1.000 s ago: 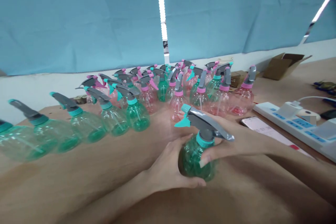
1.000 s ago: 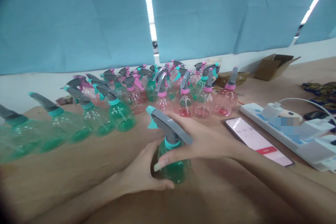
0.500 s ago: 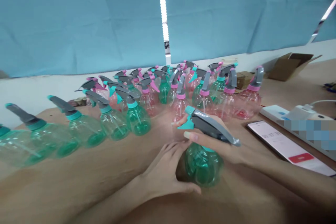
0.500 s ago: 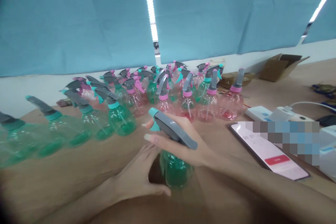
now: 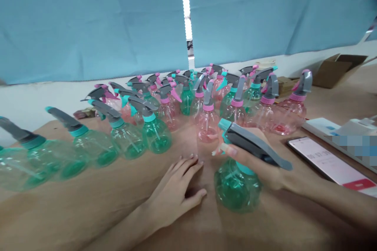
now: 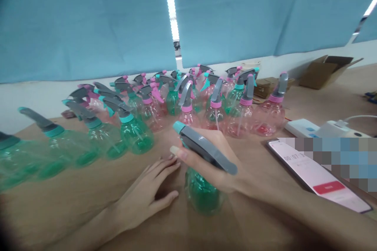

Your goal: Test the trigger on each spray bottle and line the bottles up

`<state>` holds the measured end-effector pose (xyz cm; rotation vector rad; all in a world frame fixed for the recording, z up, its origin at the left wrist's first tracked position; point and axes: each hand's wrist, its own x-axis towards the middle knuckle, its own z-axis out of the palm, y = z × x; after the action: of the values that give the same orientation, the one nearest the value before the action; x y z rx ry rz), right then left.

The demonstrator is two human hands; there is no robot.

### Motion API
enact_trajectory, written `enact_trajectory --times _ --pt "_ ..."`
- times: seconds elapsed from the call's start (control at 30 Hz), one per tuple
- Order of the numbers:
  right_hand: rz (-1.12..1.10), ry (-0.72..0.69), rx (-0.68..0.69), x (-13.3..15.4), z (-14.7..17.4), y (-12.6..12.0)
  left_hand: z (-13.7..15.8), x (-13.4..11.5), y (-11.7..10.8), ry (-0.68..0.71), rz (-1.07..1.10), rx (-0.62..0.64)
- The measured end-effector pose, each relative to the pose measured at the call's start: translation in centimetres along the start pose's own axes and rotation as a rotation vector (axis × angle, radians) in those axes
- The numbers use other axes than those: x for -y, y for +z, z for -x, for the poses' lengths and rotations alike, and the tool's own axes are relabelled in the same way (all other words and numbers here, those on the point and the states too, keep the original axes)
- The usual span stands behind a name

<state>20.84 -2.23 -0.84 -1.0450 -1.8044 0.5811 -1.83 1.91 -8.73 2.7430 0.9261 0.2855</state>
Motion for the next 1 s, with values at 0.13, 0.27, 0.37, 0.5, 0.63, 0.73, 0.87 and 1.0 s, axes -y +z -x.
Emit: enact_trajectory --times 0.13,0.27,0.37,0.5,0.63,0.73,0.87,1.0 --pt "0.020 0.026 0.013 0.2 0.3 -0.5 -0.1 0.0 0.0 0.010 -0.011 0.002" --pt "0.029 0.128 -0.015 0.1 0.7 -0.5 -0.1 -0.1 0.0 0.031 -0.014 -0.025" --pt "-0.023 0.227 -0.015 -0.9 0.9 -0.3 -0.1 -0.1 0.0 0.047 -0.031 -0.035" --pt "-0.076 0.298 -0.110 -3.6 0.6 -0.9 -0.2 -0.4 0.0 0.039 -0.078 -0.027" --pt "-0.095 0.294 -0.158 -5.1 0.1 -1.7 -0.2 -0.4 0.0 0.050 -0.091 -0.038" --pt "-0.141 0.303 -0.149 -4.7 -0.1 -1.5 -0.1 -0.3 0.1 0.057 -0.088 -0.047" --pt "-0.181 0.297 -0.080 -4.0 -0.1 -1.0 0.0 -0.2 0.2 0.063 -0.090 -0.045" --pt "-0.151 0.282 -0.032 -3.8 -0.1 -1.1 0.0 -0.1 0.3 0.061 -0.104 -0.046"
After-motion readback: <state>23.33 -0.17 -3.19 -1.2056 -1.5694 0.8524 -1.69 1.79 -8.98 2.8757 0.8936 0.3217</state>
